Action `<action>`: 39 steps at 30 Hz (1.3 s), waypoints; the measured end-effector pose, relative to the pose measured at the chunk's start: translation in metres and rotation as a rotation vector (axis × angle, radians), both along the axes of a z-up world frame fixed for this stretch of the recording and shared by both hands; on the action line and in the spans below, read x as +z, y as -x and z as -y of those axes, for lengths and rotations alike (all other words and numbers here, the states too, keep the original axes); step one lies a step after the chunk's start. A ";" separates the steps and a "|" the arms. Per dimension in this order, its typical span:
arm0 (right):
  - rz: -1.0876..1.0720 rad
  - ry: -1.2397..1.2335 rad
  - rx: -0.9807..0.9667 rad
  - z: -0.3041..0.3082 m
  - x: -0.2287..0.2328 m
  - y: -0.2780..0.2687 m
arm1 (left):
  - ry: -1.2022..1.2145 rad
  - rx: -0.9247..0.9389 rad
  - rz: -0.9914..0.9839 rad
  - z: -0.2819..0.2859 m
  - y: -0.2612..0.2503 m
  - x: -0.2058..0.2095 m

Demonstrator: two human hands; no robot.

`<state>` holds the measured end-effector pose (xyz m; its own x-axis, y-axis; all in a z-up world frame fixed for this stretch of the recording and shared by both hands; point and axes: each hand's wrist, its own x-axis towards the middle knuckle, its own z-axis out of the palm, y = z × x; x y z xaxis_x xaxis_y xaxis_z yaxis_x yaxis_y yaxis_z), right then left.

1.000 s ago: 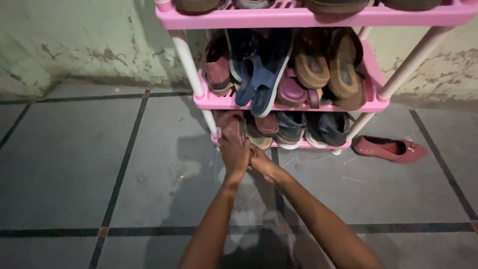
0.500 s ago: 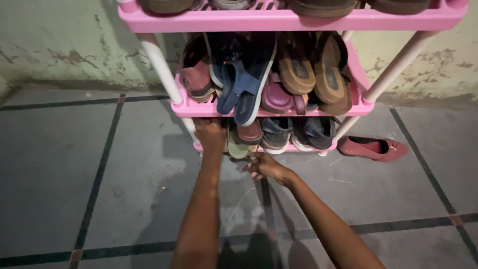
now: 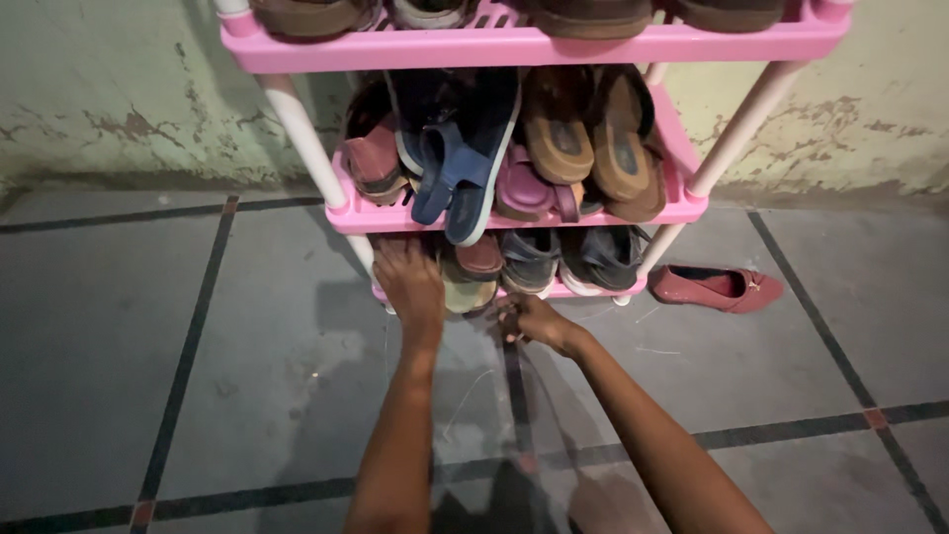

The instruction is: The person organizes a collection of shoes by picking up pairs from the floor and placing them onto a pink three-tier shoe rack. They handle various types of footwear including sandals, flats, and sneakers, arranging them on the shelves.

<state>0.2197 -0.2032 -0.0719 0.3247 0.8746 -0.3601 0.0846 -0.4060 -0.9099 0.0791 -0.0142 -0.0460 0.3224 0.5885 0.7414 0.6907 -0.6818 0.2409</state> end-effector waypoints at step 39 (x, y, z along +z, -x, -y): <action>0.170 0.168 -0.132 0.057 -0.030 -0.070 | 0.589 0.168 -0.692 0.028 -0.047 -0.023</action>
<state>0.2898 -0.2604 -0.1021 0.5004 0.7533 -0.4268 0.1664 -0.5675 -0.8064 0.1262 -0.0422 -0.0693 0.4581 0.8887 -0.0184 0.8889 -0.4579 0.0138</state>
